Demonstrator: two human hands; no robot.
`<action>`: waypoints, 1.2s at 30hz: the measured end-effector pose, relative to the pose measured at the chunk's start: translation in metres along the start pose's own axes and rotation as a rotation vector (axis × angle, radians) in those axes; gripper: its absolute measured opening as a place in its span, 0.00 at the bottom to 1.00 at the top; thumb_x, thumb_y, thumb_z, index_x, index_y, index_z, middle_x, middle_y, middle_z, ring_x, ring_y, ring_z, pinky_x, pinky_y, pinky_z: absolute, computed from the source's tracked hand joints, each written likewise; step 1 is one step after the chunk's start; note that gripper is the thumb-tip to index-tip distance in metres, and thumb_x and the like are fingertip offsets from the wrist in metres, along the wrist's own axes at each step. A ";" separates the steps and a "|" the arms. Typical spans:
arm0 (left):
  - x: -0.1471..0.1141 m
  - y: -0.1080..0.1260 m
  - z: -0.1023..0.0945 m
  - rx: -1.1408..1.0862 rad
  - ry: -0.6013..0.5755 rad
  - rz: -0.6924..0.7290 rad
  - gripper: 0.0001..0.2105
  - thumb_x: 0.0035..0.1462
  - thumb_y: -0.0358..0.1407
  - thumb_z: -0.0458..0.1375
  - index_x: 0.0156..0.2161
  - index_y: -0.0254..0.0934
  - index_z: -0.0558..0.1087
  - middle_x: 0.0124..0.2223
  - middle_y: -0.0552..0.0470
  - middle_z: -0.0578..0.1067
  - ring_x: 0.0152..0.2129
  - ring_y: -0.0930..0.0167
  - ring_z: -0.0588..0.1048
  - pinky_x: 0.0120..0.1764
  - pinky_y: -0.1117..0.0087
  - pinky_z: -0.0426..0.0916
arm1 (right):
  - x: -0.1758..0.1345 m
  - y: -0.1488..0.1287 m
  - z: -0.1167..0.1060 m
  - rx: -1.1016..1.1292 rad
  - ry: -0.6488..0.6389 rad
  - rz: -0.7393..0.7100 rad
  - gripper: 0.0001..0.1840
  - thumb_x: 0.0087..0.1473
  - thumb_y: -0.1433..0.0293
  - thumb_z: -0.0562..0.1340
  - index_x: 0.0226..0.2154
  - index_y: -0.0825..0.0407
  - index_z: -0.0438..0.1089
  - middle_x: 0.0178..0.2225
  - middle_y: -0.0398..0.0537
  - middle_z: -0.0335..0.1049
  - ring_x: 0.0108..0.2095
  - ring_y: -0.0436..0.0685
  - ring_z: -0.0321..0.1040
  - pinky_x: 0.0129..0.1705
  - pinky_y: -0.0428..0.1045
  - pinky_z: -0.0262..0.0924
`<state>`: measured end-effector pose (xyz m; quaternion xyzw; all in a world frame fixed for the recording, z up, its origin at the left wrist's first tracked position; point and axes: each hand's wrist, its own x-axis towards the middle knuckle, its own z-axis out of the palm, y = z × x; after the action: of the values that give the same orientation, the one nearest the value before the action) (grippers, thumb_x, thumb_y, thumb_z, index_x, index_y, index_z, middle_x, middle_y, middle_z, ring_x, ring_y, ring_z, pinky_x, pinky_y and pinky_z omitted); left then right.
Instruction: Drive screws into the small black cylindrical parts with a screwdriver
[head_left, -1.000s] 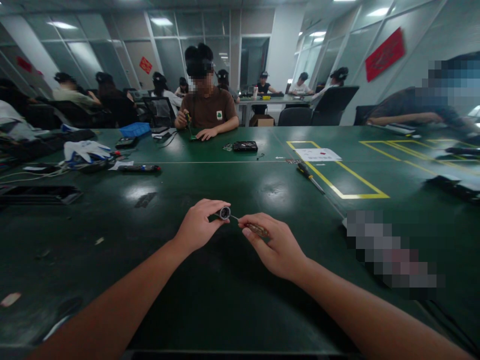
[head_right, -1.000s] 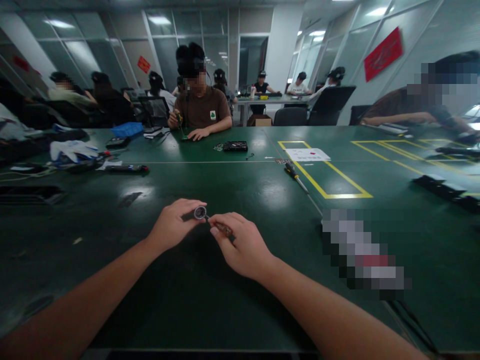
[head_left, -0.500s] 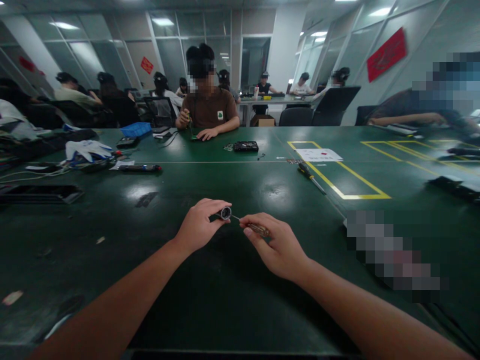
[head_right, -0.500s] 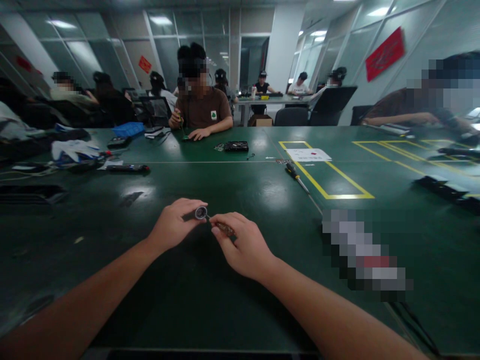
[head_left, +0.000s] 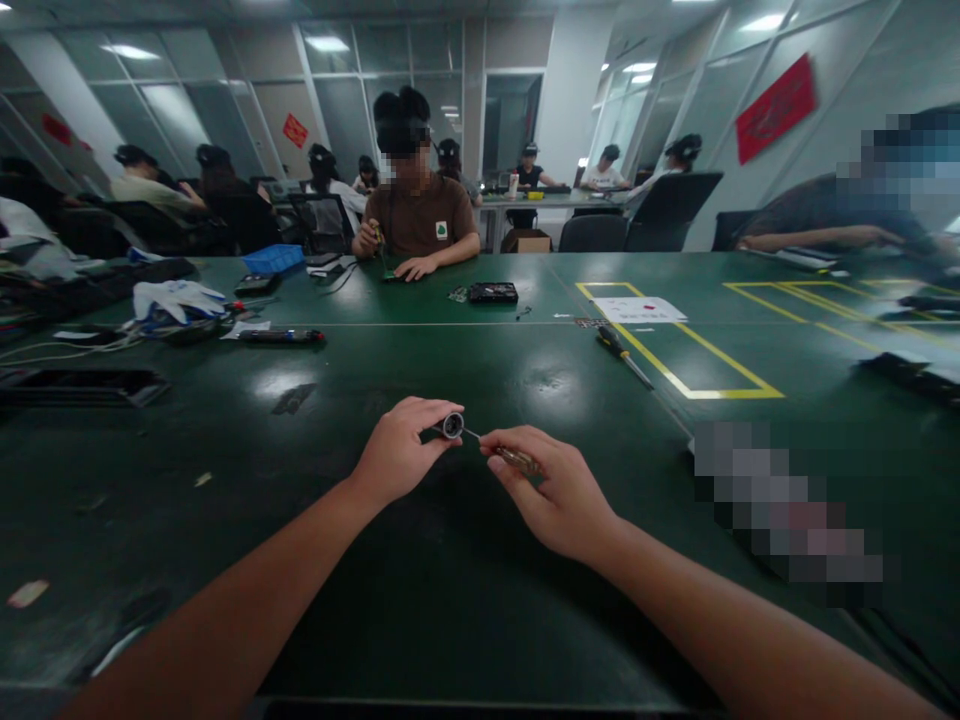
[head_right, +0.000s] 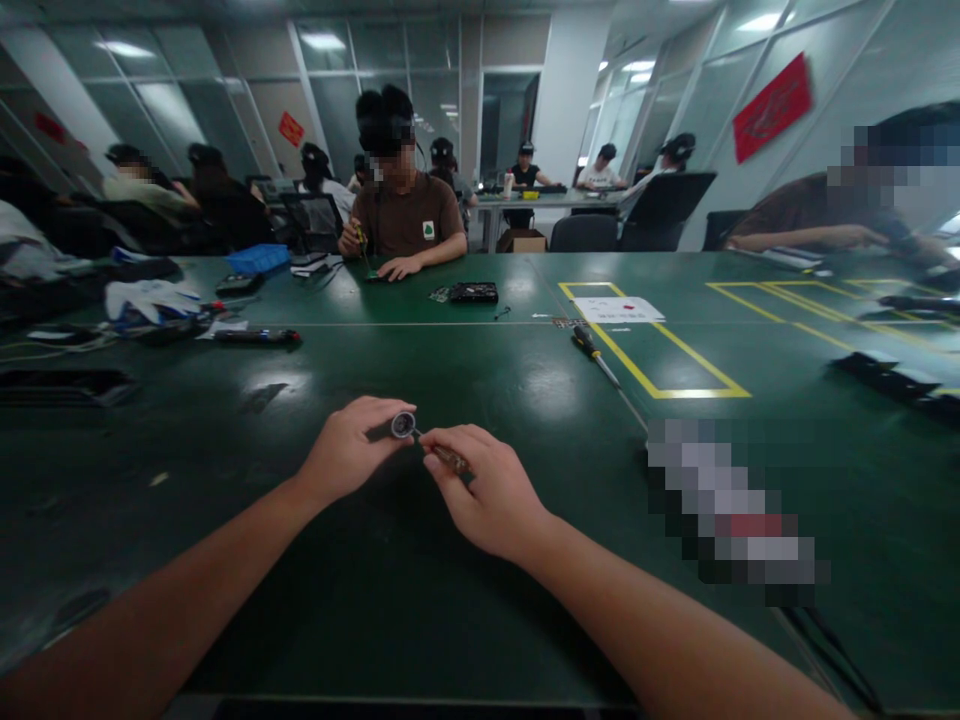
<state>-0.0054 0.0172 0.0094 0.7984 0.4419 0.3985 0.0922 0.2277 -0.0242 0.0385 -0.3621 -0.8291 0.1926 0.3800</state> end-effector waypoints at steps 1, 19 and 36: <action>0.000 0.000 0.000 -0.006 -0.004 0.005 0.15 0.57 0.32 0.67 0.50 0.42 0.79 0.49 0.50 0.82 0.47 0.63 0.78 0.51 0.56 0.73 | 0.000 0.000 0.000 -0.002 -0.008 0.002 0.11 0.65 0.71 0.59 0.47 0.49 0.73 0.44 0.50 0.79 0.44 0.58 0.76 0.46 0.54 0.70; 0.000 0.002 0.000 0.005 -0.006 0.003 0.15 0.57 0.32 0.67 0.50 0.42 0.79 0.49 0.50 0.82 0.46 0.63 0.78 0.51 0.57 0.73 | 0.000 -0.002 -0.001 0.017 0.009 0.015 0.12 0.65 0.71 0.59 0.48 0.47 0.74 0.44 0.50 0.79 0.44 0.58 0.77 0.45 0.54 0.71; 0.000 0.001 -0.001 0.022 -0.012 -0.012 0.17 0.57 0.31 0.68 0.51 0.40 0.78 0.50 0.50 0.82 0.47 0.63 0.78 0.51 0.57 0.72 | 0.000 -0.001 0.000 0.021 0.022 0.029 0.11 0.65 0.71 0.59 0.46 0.49 0.75 0.42 0.49 0.78 0.42 0.57 0.76 0.44 0.52 0.70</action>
<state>-0.0057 0.0164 0.0109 0.7990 0.4505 0.3884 0.0885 0.2275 -0.0251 0.0396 -0.3719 -0.8174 0.2028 0.3903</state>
